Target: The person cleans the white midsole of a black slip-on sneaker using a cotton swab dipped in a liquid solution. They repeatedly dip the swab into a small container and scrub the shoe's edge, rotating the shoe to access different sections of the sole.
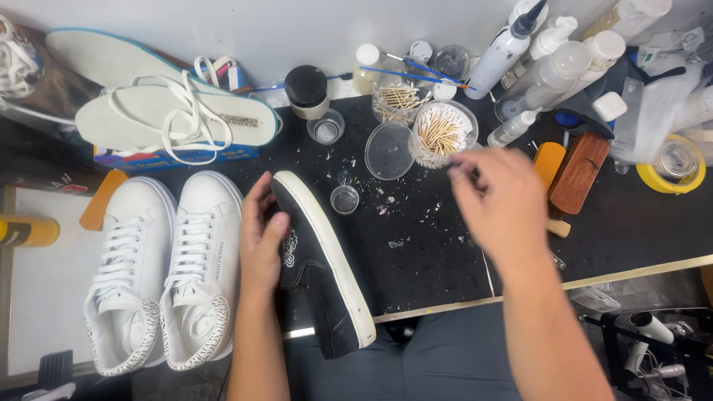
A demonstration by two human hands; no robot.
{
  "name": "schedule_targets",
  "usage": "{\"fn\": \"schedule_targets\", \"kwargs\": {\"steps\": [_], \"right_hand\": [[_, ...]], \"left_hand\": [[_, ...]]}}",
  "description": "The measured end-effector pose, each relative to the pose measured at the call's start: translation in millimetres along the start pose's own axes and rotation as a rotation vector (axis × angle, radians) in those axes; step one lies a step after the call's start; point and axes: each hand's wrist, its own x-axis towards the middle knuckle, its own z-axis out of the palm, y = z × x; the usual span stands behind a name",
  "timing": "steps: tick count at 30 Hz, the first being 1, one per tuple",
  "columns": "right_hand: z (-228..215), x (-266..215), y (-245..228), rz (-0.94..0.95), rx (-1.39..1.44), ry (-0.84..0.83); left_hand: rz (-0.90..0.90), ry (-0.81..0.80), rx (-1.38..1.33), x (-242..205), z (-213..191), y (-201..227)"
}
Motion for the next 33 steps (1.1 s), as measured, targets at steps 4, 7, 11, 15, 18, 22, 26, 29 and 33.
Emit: {"fn": "schedule_targets", "kwargs": {"steps": [4,7,11,15,18,22,26,29,33], "right_hand": [[5.7,45.7,33.2,-0.269,-0.167,-0.137],[22.0,75.8,45.3,-0.23,-0.216,-0.391],[39.9,100.2,50.4,0.022,-0.289,-0.713],[45.7,105.2,46.3,0.056,-0.364,-0.789],[44.0,104.1,46.4,-0.005,-0.339,-0.781],[41.1,100.2,52.5,-0.067,-0.261,-0.764],[42.1,99.6,59.0,-0.179,-0.222,-0.763],[40.7,97.3,59.9,-0.228,-0.246,-0.727],[39.5,94.7,54.1,-0.319,-0.234,-0.723]], "left_hand": [[-0.037,-0.026,0.109,-16.1,7.2,16.4],[-0.001,-0.045,0.177,-40.9,-0.4,26.4],[0.142,-0.103,0.104,-66.8,-5.3,21.1],[0.22,-0.076,0.212,-70.1,-2.0,10.2],[0.21,0.092,0.434,-70.8,11.1,6.2],[0.224,0.215,0.458,-64.5,30.2,5.1],[0.188,0.173,0.525,-52.1,29.1,8.0],[0.223,0.113,0.585,-46.3,21.4,12.6],[0.211,0.112,0.665,-51.3,15.6,15.2]]}}
